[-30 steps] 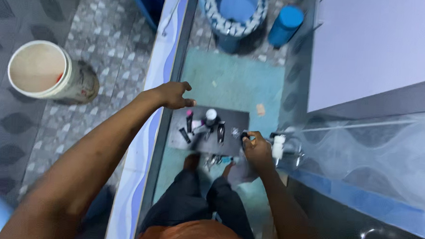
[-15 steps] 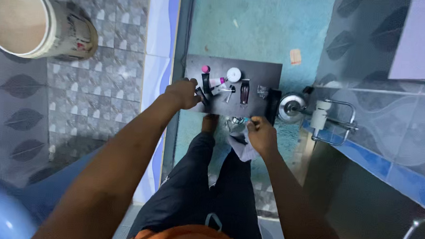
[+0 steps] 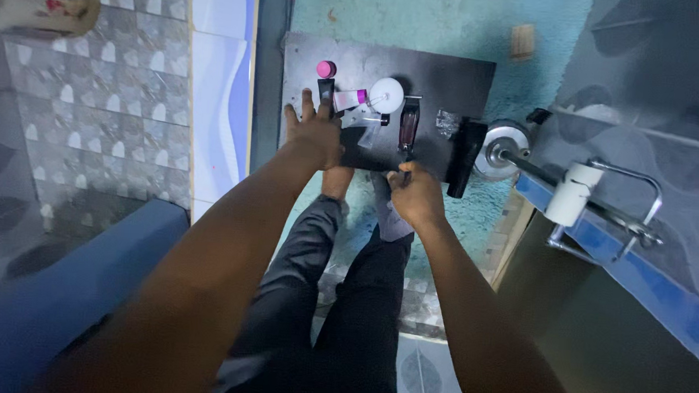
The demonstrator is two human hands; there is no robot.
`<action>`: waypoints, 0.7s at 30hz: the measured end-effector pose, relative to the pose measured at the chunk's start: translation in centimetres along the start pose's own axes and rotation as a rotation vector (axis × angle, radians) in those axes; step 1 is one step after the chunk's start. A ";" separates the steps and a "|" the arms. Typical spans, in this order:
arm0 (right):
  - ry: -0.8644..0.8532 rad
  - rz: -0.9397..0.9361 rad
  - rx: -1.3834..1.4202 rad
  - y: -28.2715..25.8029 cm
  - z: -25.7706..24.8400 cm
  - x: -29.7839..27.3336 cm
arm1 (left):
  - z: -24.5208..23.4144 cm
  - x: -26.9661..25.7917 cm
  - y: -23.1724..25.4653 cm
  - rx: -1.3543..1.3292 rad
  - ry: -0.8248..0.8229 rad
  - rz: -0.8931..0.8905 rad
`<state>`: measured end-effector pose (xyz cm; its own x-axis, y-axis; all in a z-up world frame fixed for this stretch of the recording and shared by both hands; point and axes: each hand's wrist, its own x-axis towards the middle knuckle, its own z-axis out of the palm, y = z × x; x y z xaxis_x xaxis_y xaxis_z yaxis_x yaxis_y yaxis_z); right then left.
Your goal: The person wipes several bathroom items with a gray cloth, including a green bottle, a pink-capped tube, a white aerosol can, and a black electric shaver. The person places the cleaned items on a white cabinet next to the toilet.
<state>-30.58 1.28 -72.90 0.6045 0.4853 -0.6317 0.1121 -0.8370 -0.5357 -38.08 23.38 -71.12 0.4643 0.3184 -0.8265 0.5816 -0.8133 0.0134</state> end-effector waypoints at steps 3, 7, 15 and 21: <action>-0.021 0.004 -0.047 0.6 0.9 2.6 | 1.2 3.3 0.5 0.017 -0.023 -0.012; -0.038 0.036 -0.037 1.6 2.0 5.2 | 3.0 6.8 0.9 0.027 -0.077 -0.011; -0.153 0.208 0.037 0.8 3.8 7.1 | 5.2 13.1 1.2 0.013 -0.058 0.005; -0.162 0.195 -0.144 0.5 4.2 7.4 | 7.1 14.8 1.4 -0.038 -0.043 -0.005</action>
<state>-29.39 5.54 -80.23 0.4936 0.3356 -0.8023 0.1239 -0.9403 -0.3170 -35.13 23.55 -87.33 0.4324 0.3004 -0.8501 0.6094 -0.7923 0.0300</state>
